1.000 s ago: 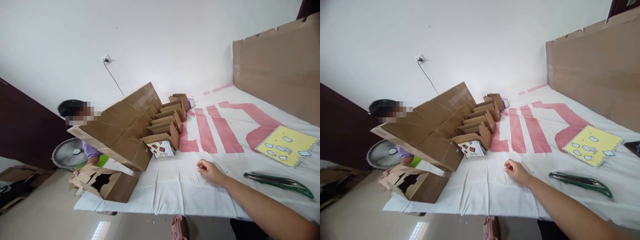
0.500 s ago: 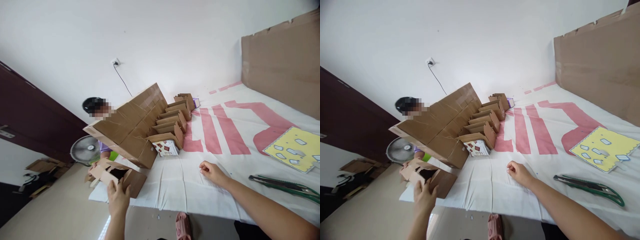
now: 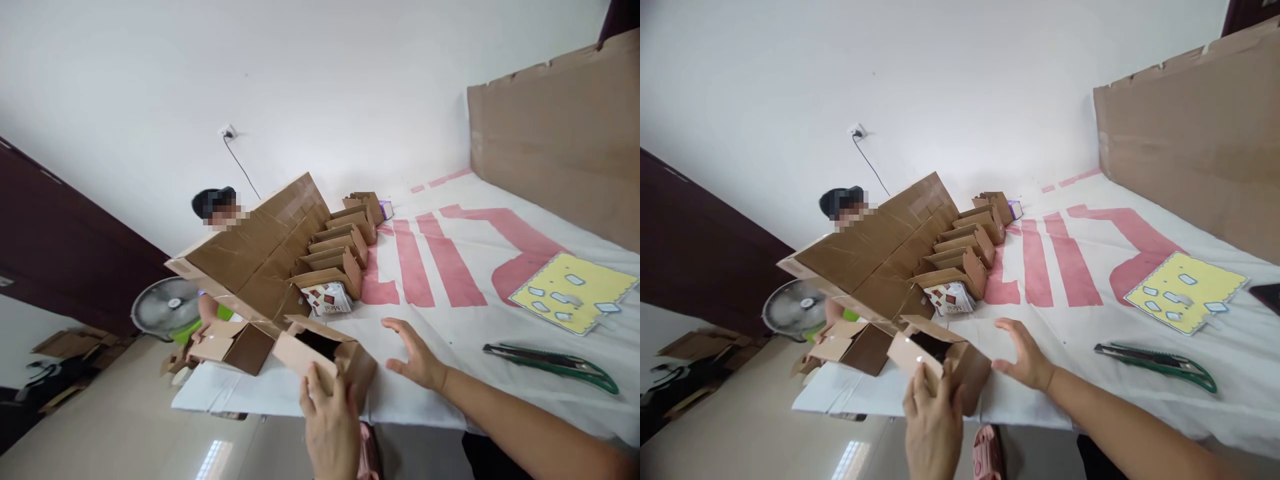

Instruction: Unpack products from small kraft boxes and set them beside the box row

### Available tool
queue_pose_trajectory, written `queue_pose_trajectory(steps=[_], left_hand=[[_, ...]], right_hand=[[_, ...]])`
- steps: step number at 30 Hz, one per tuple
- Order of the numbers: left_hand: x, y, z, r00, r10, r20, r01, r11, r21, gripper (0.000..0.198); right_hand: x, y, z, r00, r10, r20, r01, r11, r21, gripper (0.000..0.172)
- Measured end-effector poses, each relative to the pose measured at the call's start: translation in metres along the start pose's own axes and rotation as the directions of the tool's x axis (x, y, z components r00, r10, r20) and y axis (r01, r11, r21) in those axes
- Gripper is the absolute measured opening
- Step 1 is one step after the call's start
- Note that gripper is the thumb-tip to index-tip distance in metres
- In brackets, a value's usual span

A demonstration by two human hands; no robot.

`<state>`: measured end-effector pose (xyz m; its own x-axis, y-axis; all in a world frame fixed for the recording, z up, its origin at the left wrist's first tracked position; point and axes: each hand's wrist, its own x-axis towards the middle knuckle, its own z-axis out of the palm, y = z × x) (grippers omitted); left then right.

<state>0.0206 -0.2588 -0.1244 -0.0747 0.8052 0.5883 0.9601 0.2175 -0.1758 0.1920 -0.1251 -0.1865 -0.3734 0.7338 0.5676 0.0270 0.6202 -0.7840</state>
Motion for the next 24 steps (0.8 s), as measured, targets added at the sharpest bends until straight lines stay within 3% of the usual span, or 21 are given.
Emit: queue_pose_trajectory(steps=[1, 3, 7, 11, 14, 15, 17, 19, 20, 24], left_hand=[[-0.002, 0.015, -0.004, 0.998, 0.056, -0.01, -0.056, 0.998, -0.034, 0.046], [-0.003, 0.038, -0.009, 0.992, 0.119, -0.036, -0.122, 0.986, -0.113, 0.059], [-0.006, 0.058, -0.008, 0.97, 0.233, -0.073, -0.244, 0.94, -0.238, 0.066], [-0.009, 0.053, -0.009, 0.933, 0.347, -0.093, -0.356, 0.866, -0.351, 0.06], [0.006, 0.032, -0.007, 0.906, 0.382, -0.183, -0.416, 0.718, -0.559, 0.045], [0.016, 0.021, -0.003, 0.917, 0.345, -0.201, -0.393, 0.687, -0.612, 0.039], [0.042, -0.001, 0.01, 0.967, 0.134, -0.216, -0.243, 0.728, -0.64, 0.029], [0.068, -0.022, 0.03, 0.989, -0.028, -0.145, -0.071, 0.771, -0.633, 0.028], [0.078, -0.03, 0.042, 0.996, -0.068, -0.065, 0.008, 0.748, -0.663, 0.032], [0.091, -0.045, 0.078, 0.975, -0.102, 0.2, 0.224, 0.491, -0.842, 0.046]], right_hand=[[-0.001, -0.012, 0.001, 0.996, -0.088, -0.011, 0.088, 0.996, -0.026, 0.072], [-0.001, -0.036, 0.0, 0.988, -0.149, -0.043, 0.146, 0.987, -0.064, 0.069], [-0.003, -0.061, -0.018, 0.997, -0.045, -0.07, 0.039, 0.995, -0.091, 0.041], [-0.006, -0.059, -0.041, 0.998, -0.061, -0.023, 0.057, 0.987, -0.153, 0.031], [-0.009, -0.056, -0.047, 0.998, -0.07, 0.007, 0.07, 0.981, -0.182, 0.029], [-0.009, -0.056, -0.047, 0.998, -0.068, 0.014, 0.069, 0.98, -0.187, 0.028], [-0.008, -0.056, -0.046, 0.998, -0.064, 0.012, 0.066, 0.979, -0.193, 0.027], [-0.008, -0.057, -0.044, 0.998, -0.069, -0.002, 0.067, 0.979, -0.192, 0.026], [-0.008, -0.057, -0.043, 0.997, -0.074, -0.009, 0.071, 0.979, -0.191, 0.026], [-0.008, -0.057, -0.04, 0.996, -0.089, -0.011, 0.086, 0.976, -0.198, 0.026]])
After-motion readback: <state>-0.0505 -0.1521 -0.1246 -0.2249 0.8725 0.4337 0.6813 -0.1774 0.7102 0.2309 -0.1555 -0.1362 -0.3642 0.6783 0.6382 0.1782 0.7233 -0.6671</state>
